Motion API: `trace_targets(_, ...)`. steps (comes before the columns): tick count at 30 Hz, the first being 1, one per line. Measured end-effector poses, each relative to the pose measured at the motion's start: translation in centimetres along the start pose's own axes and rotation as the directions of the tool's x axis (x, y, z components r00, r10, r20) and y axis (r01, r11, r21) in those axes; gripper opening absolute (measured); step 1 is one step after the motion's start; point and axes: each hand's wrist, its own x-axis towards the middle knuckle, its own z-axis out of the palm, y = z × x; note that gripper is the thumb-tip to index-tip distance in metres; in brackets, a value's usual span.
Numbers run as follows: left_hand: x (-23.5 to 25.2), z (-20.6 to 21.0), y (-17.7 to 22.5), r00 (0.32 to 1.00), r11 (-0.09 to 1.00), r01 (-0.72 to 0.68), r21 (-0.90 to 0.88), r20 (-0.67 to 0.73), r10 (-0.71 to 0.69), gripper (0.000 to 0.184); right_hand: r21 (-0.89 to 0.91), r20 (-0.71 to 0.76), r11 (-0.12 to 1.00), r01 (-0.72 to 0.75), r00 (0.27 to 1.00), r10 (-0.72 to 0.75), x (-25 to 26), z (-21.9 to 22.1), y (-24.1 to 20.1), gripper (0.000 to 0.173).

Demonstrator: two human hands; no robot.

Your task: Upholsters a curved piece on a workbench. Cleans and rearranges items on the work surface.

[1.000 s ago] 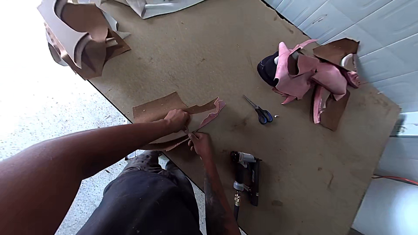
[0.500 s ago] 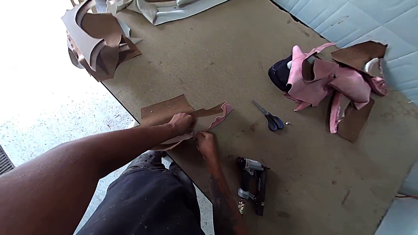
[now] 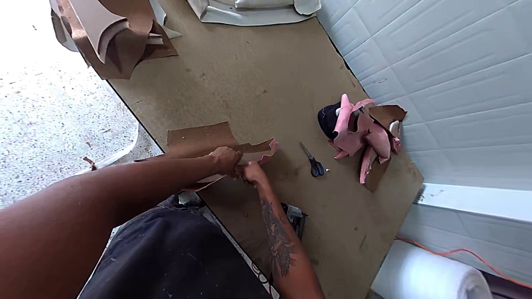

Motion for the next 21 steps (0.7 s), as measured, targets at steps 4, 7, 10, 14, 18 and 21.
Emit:
trace_targets(4, 0.3, 0.7, 0.0, 0.998, 1.000, -0.003, 0.026, -0.061, 0.005, 0.060, 0.175, -0.168, 0.980, 0.092, 0.984, -0.063, -0.4, 0.9, 1.6, 0.031)
trace_targets(7, 0.9, 0.1, -0.5, 0.997, 1.000, -0.017, 0.017, -0.070, 0.018, 0.054, 0.328, -0.506, 0.854, 0.403, 0.839, -0.201, -4.1, 0.0, 5.0, 0.032)
trace_targets(10, 0.8, 0.3, -0.9, 0.997, 0.999, -0.037, -0.009, -0.064, 0.037, 0.049, 0.192, -0.800, 0.918, 0.347, 0.597, -0.059, -10.6, -1.4, 13.5, 0.036)
trace_targets(14, 1.3, 0.0, -1.5, 0.996, 0.998, -0.056, -0.014, -0.064, 0.055, 0.044, -0.005, -0.851, 0.999, -0.047, 0.525, 0.021, -13.4, -0.4, 24.4, 0.083)
trace_targets(18, 1.4, 0.4, -1.6, 0.995, 0.997, -0.076, -0.020, -0.058, 0.075, 0.040, -0.021, -0.878, 0.979, -0.202, 0.472, 0.079, -12.1, 0.9, 25.6, 0.093)
trace_targets(21, 1.3, 0.4, -1.5, 0.994, 0.996, -0.081, -0.037, -0.071, 0.078, 0.041, 0.064, -0.833, 0.975, -0.213, 0.527, 0.169, -12.2, -1.2, 24.0, 0.090)
